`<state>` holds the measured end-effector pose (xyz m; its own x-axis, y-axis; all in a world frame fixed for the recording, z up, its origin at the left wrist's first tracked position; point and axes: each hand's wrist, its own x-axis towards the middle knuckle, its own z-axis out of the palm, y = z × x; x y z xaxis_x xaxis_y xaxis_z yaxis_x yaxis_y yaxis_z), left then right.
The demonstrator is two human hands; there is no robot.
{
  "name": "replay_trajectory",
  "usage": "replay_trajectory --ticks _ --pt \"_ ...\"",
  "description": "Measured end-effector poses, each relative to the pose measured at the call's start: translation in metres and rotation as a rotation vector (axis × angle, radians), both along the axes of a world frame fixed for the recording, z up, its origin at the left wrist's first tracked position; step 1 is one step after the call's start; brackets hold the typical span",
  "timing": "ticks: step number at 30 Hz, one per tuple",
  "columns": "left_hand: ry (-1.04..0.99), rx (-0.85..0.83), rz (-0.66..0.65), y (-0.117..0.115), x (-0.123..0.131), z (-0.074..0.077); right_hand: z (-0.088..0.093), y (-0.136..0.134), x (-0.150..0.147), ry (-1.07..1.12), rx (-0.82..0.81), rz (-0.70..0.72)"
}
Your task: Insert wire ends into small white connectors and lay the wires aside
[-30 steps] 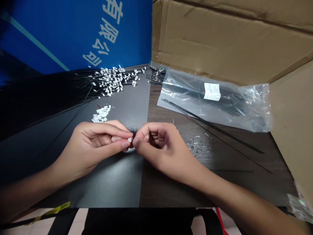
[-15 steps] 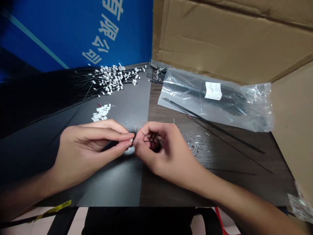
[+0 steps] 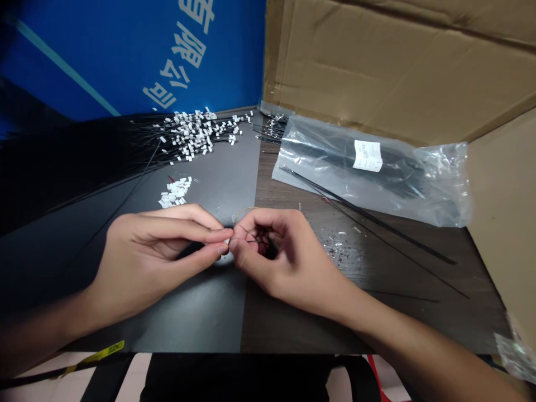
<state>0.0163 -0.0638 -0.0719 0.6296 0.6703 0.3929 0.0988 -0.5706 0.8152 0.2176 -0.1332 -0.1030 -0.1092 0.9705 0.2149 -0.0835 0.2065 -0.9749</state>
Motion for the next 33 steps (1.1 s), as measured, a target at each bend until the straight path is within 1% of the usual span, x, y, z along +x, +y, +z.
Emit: replay_trajectory --ticks 4,8,11,13,18,22,26,29,33 --pt "-0.010 -0.004 -0.010 0.002 -0.001 0.000 0.001 0.000 0.000 -0.034 0.006 -0.013" --pt "-0.022 -0.006 0.007 0.003 -0.002 -0.002 0.003 0.001 0.000 -0.065 0.020 -0.049" --pt "-0.038 -0.042 0.010 0.004 -0.001 -0.004 0.003 0.001 0.001 -0.057 0.020 -0.048" --pt "-0.069 -0.115 -0.018 0.004 0.000 -0.004 0.004 0.002 0.003 -0.054 0.011 -0.040" --pt "-0.127 -0.395 -0.052 0.009 0.002 -0.002 0.005 0.002 0.005 -0.058 0.011 -0.007" --pt "-0.136 -0.569 -0.123 0.015 0.003 -0.004 0.005 0.002 0.003 -0.053 0.015 0.001" --pt "-0.163 -0.745 -0.144 0.016 0.004 -0.007 0.004 0.003 0.004 -0.055 0.005 0.013" --pt "-0.156 -0.795 -0.140 0.015 0.004 -0.009 0.004 0.004 0.005 -0.074 0.000 0.022" --pt "-0.167 -0.781 -0.148 0.015 0.002 -0.011 0.004 0.005 0.005 -0.080 -0.011 0.033"
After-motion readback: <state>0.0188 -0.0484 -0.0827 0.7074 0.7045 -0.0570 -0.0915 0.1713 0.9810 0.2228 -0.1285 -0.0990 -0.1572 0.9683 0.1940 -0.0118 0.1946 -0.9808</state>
